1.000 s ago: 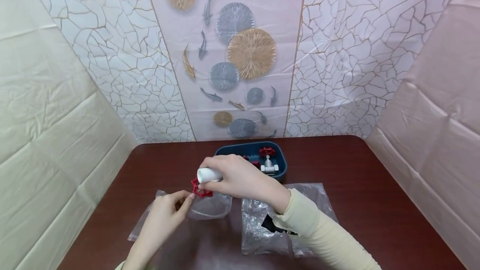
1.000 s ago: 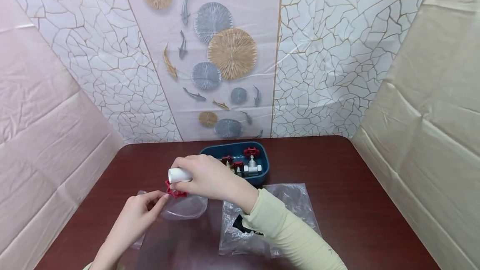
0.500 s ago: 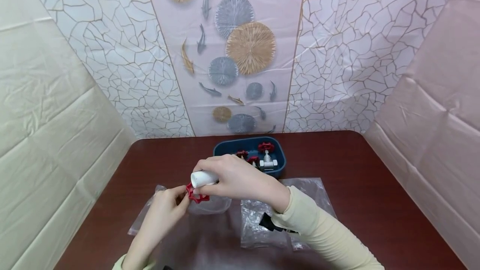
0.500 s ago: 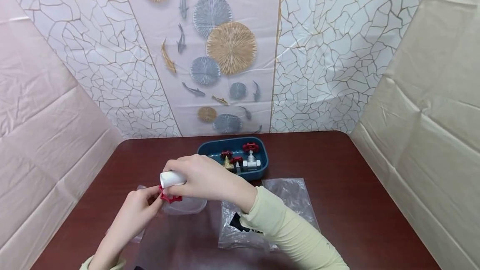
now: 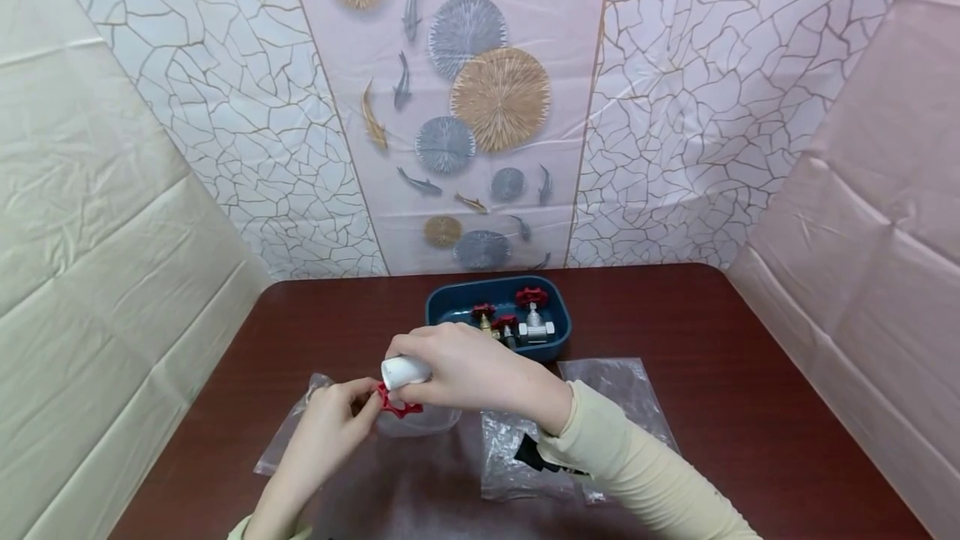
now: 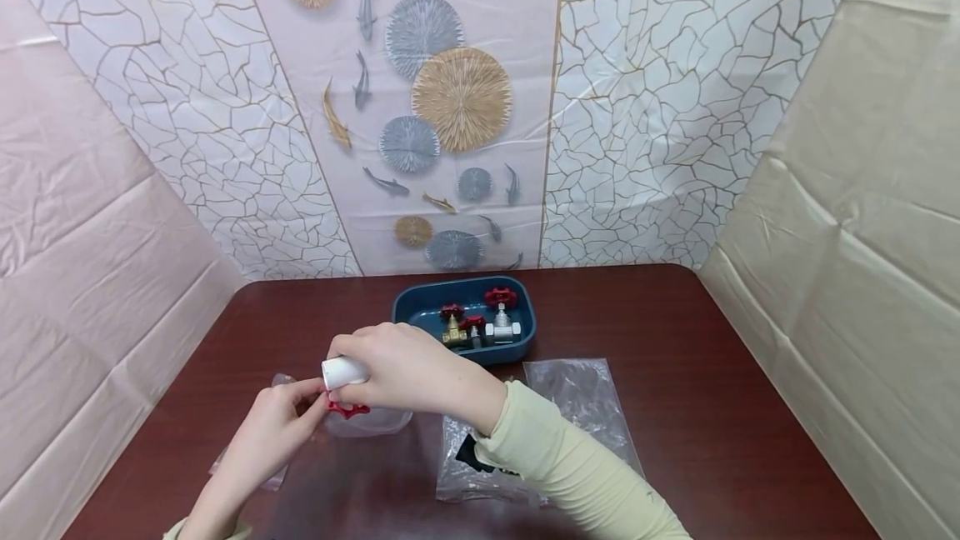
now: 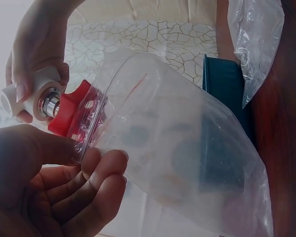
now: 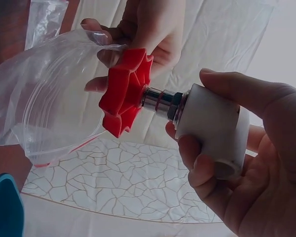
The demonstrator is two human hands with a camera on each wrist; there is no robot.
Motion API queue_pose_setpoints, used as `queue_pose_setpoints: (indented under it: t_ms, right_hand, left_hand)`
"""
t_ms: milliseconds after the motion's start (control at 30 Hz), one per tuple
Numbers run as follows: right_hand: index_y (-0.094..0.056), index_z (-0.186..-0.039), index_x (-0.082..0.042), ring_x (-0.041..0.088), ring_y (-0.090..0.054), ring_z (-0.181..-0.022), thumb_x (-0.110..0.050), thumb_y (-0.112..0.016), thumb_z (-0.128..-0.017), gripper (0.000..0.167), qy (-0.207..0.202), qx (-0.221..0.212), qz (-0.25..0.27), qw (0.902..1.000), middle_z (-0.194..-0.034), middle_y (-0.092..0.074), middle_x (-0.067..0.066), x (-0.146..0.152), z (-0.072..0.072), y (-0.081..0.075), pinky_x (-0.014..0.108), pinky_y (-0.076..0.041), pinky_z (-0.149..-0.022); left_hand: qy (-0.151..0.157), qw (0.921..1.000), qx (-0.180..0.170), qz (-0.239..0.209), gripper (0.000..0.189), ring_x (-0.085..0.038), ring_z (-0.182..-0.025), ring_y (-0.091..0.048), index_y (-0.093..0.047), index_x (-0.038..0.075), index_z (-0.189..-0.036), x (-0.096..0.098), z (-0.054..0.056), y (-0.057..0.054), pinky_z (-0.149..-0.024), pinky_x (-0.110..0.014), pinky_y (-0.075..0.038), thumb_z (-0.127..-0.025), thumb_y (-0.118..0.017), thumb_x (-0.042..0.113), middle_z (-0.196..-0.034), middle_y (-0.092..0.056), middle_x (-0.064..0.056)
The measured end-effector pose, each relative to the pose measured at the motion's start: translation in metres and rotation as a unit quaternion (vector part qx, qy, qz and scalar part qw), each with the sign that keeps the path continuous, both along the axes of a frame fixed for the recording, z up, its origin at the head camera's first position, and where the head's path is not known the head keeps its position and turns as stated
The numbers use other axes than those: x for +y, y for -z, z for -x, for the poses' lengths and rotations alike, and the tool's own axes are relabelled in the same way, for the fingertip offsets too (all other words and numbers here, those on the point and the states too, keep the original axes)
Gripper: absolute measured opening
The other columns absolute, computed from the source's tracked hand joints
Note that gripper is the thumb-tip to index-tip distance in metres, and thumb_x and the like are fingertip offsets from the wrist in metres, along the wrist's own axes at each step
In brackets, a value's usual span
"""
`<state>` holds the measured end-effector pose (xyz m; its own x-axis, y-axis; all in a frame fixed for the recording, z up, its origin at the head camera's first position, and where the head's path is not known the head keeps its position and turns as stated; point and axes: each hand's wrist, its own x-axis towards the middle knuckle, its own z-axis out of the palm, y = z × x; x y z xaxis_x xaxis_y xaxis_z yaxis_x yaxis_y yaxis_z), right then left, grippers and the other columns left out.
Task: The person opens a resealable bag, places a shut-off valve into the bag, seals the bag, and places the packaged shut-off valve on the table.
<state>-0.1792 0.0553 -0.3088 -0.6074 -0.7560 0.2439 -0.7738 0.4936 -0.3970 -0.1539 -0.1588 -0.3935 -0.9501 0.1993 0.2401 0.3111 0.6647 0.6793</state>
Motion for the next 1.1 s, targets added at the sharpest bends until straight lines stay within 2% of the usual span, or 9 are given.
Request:
queue_pose_setpoints:
  t_ms: [167, 267, 467, 733, 833, 967, 1100]
  right_hand:
    - [-0.068, -0.106, -0.018, 0.004, -0.056, -0.075, -0.025, -0.077, -0.09, 0.02, 0.015, -0.008, -0.009, 0.9998, -0.096, -0.067, -0.005, 0.0, 0.004, 0.008, 0.018, -0.047, -0.064]
    - [-0.069, -0.106, -0.018, 0.004, -0.057, -0.076, -0.025, -0.077, -0.09, 0.02, 0.025, -0.018, -0.012, 0.9995, -0.097, -0.068, -0.005, 0.0, 0.008, 0.016, 0.019, -0.047, -0.065]
    - [-0.069, -0.107, -0.019, 0.005, -0.056, -0.077, -0.027, -0.077, -0.09, 0.02, 0.045, -0.019, -0.029, 0.9984, -0.098, -0.067, -0.005, -0.003, 0.016, 0.032, 0.019, -0.048, -0.065]
    - [-0.071, -0.111, -0.019, 0.006, -0.056, -0.078, -0.028, -0.078, -0.09, 0.024, 0.057, -0.031, -0.042, 0.997, -0.104, -0.059, -0.003, -0.008, 0.022, 0.05, 0.019, -0.05, -0.069]
    - [-0.072, -0.111, -0.019, 0.006, -0.055, -0.077, -0.028, -0.078, -0.089, 0.024, 0.061, -0.03, -0.05, 0.9965, -0.102, -0.059, -0.003, -0.01, 0.024, 0.059, 0.02, -0.05, -0.069]
    - [-0.072, -0.111, -0.02, 0.005, -0.054, -0.075, -0.028, -0.078, -0.089, 0.025, 0.069, -0.034, -0.062, 0.9951, -0.1, -0.06, -0.004, -0.014, 0.028, 0.072, 0.019, -0.049, -0.067]
    - [-0.072, -0.112, -0.02, 0.004, -0.054, -0.075, -0.029, -0.079, -0.089, 0.026, 0.078, -0.037, -0.063, 0.9943, -0.1, -0.06, -0.004, -0.016, 0.033, 0.084, 0.019, -0.049, -0.067]
  left_hand:
    - [-0.005, 0.9993, -0.035, -0.014, 0.017, -0.005, -0.049, -0.059, -0.073, 0.015, -0.084, -0.001, 0.003, 0.006, -0.05, -0.024, -0.046, -0.097, -0.064, 0.008, -0.061, -0.062, 0.011]
    - [-0.008, 0.9989, -0.043, -0.018, 0.014, -0.006, -0.049, -0.059, -0.074, 0.014, -0.086, -0.003, 0.006, 0.012, -0.051, -0.024, -0.046, -0.098, -0.066, 0.012, -0.059, -0.061, 0.01]
    - [-0.002, 0.9983, -0.043, -0.039, 0.014, -0.008, -0.047, -0.059, -0.075, 0.01, -0.09, -0.004, 0.01, 0.024, -0.047, -0.024, -0.043, -0.099, -0.067, 0.018, -0.056, -0.059, 0.009]
    - [-0.001, 0.9974, -0.038, -0.062, 0.017, -0.009, -0.048, -0.061, -0.075, 0.008, -0.094, -0.002, 0.014, 0.03, -0.047, -0.024, -0.044, -0.101, -0.064, 0.018, -0.057, -0.057, 0.006]
    - [0.011, 0.9962, -0.046, -0.073, 0.015, -0.01, -0.049, -0.062, -0.075, 0.006, -0.097, 0.0, 0.014, 0.033, -0.048, -0.026, -0.047, -0.101, -0.063, 0.015, -0.058, -0.057, 0.005]
    - [0.045, 0.9887, -0.085, -0.115, 0.016, -0.013, -0.051, -0.065, -0.072, -0.002, -0.102, 0.002, 0.015, 0.038, -0.05, -0.036, -0.055, -0.101, -0.06, 0.01, -0.061, -0.06, -0.001]
    - [0.06, 0.9826, -0.108, -0.139, 0.02, -0.015, -0.051, -0.066, -0.07, -0.004, -0.103, 0.002, 0.016, 0.042, -0.05, -0.043, -0.056, -0.103, -0.059, 0.012, -0.063, -0.062, -0.005]
